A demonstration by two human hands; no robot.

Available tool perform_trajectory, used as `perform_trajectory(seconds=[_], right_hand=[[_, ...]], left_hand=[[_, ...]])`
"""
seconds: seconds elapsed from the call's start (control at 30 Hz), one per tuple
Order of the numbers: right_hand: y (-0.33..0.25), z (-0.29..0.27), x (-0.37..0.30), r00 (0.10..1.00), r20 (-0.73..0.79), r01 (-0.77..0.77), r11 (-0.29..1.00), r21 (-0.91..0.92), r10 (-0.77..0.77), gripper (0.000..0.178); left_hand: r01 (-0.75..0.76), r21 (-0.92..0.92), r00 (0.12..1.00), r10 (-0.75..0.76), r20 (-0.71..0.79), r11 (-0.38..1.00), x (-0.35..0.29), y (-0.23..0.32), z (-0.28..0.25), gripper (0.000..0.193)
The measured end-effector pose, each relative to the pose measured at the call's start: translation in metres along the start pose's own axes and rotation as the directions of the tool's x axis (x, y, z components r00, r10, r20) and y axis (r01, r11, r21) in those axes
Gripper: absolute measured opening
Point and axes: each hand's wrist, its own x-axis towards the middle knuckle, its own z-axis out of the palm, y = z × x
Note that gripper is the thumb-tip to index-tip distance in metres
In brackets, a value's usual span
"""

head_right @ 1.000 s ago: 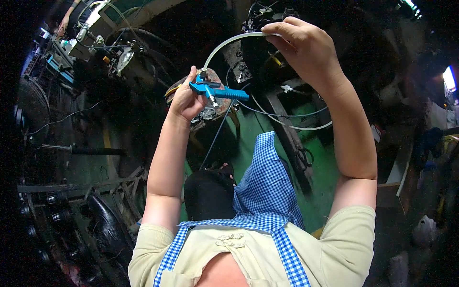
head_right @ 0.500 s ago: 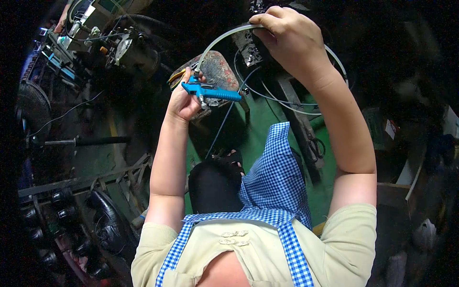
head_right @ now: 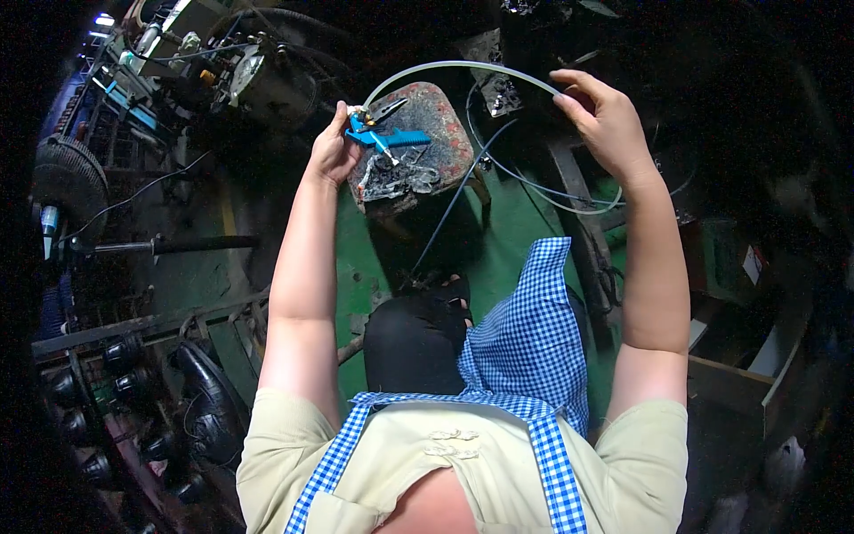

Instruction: Assembling and finishing shoes using a spray gun and various hand tools.

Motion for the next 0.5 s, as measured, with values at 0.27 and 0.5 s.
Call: perform_trajectory(seconds=[0.27, 0.5], right_hand=[[-0.010, 0.048, 0.017, 0.919, -0.209, 0.360, 0.927, 0.102, -0.334, 0.017], [-0.016, 0.080, 0.040, 0.882, -0.239, 0.388, 0.914, -0.122, -0.406, 0.018]], left_hand=[[0.199, 0.075, 0.948, -0.172, -0.267, 0.977, 0.069, -0.039, -0.028, 0.037], [0.274, -0.052, 0.914, -0.277, -0.298, 0.960, 0.108, -0.056, -0.059, 0.023]])
